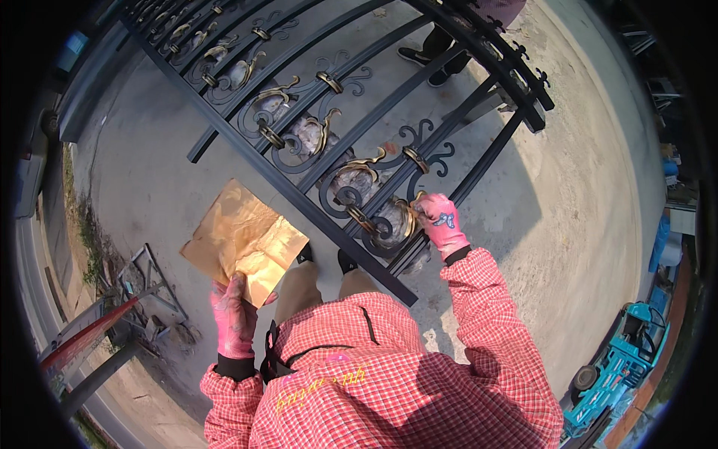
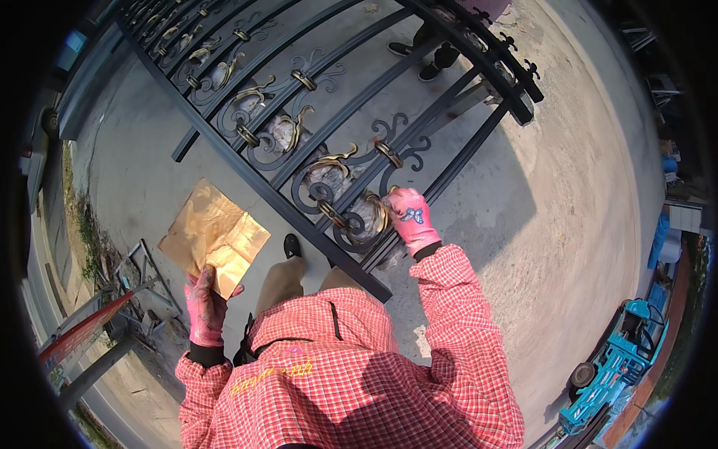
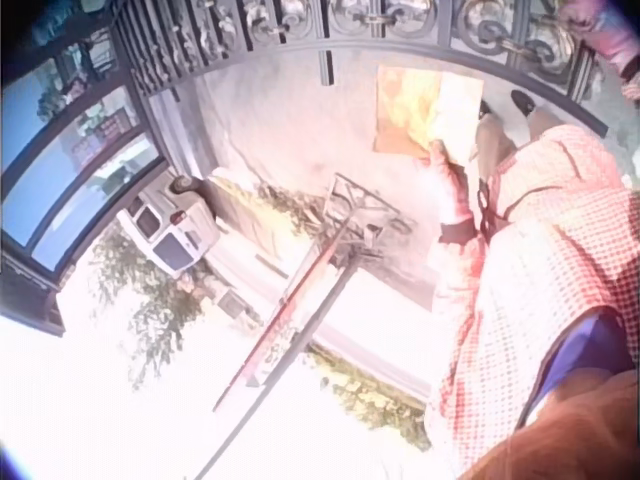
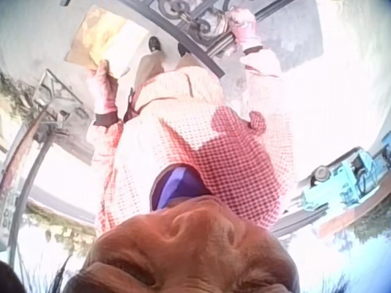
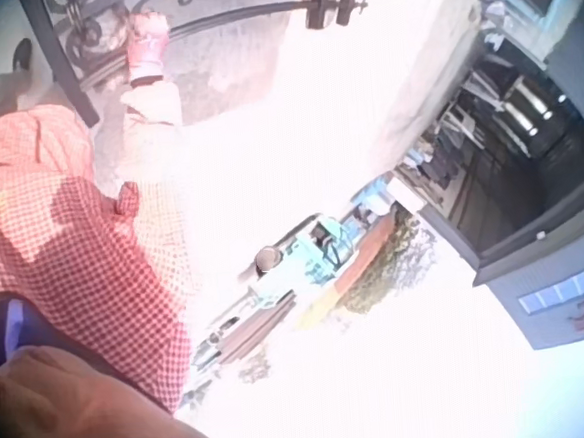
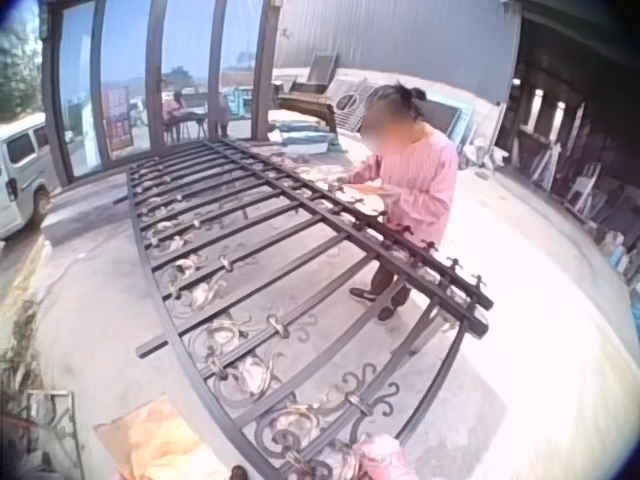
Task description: The person applies gold paint to the ornamental scrollwork on a black metal gate using a small brush. The person holds a brown paper sheet in the left hand to catch drips while painting individual decorative elements one at a time.
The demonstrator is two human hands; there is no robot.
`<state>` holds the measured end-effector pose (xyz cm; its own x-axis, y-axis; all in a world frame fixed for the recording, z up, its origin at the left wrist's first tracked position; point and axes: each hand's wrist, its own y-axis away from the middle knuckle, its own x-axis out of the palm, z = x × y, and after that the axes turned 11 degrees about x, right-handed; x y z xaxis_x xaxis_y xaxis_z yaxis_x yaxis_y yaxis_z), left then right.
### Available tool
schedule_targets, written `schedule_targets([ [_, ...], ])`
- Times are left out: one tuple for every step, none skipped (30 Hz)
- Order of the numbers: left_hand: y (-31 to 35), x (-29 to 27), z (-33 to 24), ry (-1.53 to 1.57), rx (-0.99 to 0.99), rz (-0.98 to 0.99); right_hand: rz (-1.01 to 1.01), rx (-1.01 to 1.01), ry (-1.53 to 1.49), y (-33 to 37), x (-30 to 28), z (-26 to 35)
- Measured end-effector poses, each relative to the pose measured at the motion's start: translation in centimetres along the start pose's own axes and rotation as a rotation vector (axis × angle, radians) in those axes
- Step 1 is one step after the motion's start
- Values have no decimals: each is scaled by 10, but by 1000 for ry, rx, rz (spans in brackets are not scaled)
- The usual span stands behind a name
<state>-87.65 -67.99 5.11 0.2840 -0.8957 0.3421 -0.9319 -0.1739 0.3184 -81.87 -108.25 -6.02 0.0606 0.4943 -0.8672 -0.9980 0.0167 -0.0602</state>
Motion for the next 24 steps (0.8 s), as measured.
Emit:
schedule_targets([
  [6, 3, 4, -1, 8, -18, 92, -85, 5, 4, 7, -1],
  [12, 6, 7, -3, 17, -37, 183, -171, 10, 12, 17, -5],
  [15, 9, 8, -4, 1, -48, 267, -259, 21, 13, 19, -3],
  [19, 11, 8, -5, -14, -60, 211, -233, 1, 10, 16, -7],
  [22, 13, 9, -5, -29, -73, 161, -188, 151, 10, 11, -10],
  [28, 13, 8, 15, 1, -77, 97, -182, 52, 2, 7, 0],
  [29, 13, 7, 28, -6, -88, 27, -167, -48, -6, 3, 9],
  [33, 11, 6, 30, -2, -112, 87, -227, -141, -4, 7, 12],
  [33, 13, 4, 43, -1, -111, 146, -253, -20, 3, 13, 4],
  [33, 13, 3, 49, -29, -109, 184, -213, 4, 7, 15, -6],
  [34, 9, 4, 61, 21, -89, 218, -192, 20, 2, 20, -9],
  [30, 8, -1, 81, 21, -68, 198, -113, -2, -9, 11, 2],
  [29, 2, -3, 99, 5, -51, 193, -24, -21, -12, 1, 17],
  [29, -2, -4, 118, 14, -85, 155, 184, -251, -12, 2, 26],
  [26, -9, -3, 144, 3, -58, 243, 484, -633, -17, -2, 36],
  [20, -15, -4, 164, 16, -52, 258, 507, -894, -26, -4, 48],
  [15, -21, -8, 184, 29, -45, 274, 527, -1157, -34, -8, 61],
  [9, -26, -8, 177, 31, -61, 330, 559, -1130, -40, -15, 81],
  [3, -32, -15, 204, 41, -61, 336, 544, -1335, -43, -13, 101],
  [-2, -38, -26, 231, 51, -61, 403, 508, -1444, -49, -9, 125],
  [-10, -45, -33, 266, 56, -47, 457, 470, -1544, -54, -9, 145],
  [-16, -56, -42, 247, 61, -55, 541, 410, -1583, -60, -1, 160],
  [-23, -67, -53, 245, 60, -45, 629, 374, -1665, -68, 6, 179],
  [-29, -80, -67, 237, 60, -43, 671, 403, -1728, -74, 13, 204],
])
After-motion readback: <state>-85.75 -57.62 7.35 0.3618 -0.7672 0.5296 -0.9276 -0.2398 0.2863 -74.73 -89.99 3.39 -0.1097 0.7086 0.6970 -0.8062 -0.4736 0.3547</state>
